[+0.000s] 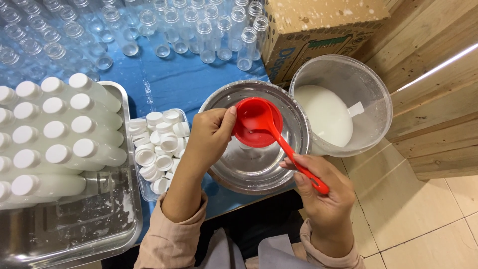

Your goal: Filling small plastic bottles with a white liquid using a funnel and ladle, then capping them.

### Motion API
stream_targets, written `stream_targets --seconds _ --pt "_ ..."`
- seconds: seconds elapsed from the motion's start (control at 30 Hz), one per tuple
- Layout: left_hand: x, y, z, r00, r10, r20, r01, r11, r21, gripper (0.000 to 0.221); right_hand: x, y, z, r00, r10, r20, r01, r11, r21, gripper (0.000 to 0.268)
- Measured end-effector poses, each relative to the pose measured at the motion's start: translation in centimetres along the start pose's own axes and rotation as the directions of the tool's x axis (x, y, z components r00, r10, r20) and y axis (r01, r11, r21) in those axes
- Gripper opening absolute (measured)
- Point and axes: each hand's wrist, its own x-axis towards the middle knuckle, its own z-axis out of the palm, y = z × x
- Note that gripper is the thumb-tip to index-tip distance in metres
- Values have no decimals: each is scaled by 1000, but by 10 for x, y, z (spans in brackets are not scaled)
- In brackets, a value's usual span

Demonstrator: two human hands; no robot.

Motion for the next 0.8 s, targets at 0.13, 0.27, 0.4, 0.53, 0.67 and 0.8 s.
stream_targets --seconds 0.13,0.27,0.4,0.53,0.67,0.8 --pt "0 0 0 1000 -6 5 6 1000 -4 52 -11 14 3 998 -68 -15 67 997 -47 27" --pt "0 2 0 1000 -13 5 13 1000 -6 51 -20 27 3 991 -129 36 130 992 -2 27" --pt "0 2 -1 1000 12 1 -12 1000 3 50 -25 34 3 985 -151 78 152 988 -2 25" --pt "-1 2 0 1000 -1 11 1 1000 9 52 -25 33 -2 987 -151 54 153 988 -32 21" --pt "0 5 -1 1000 4 0 -4 999 41 53 -20 40 -20 967 -149 -205 124 984 -130 19" --pt "-1 7 -1 1000 -24 10 24 999 21 52 11 51 -50 934 -18 -358 -42 986 -160 19"
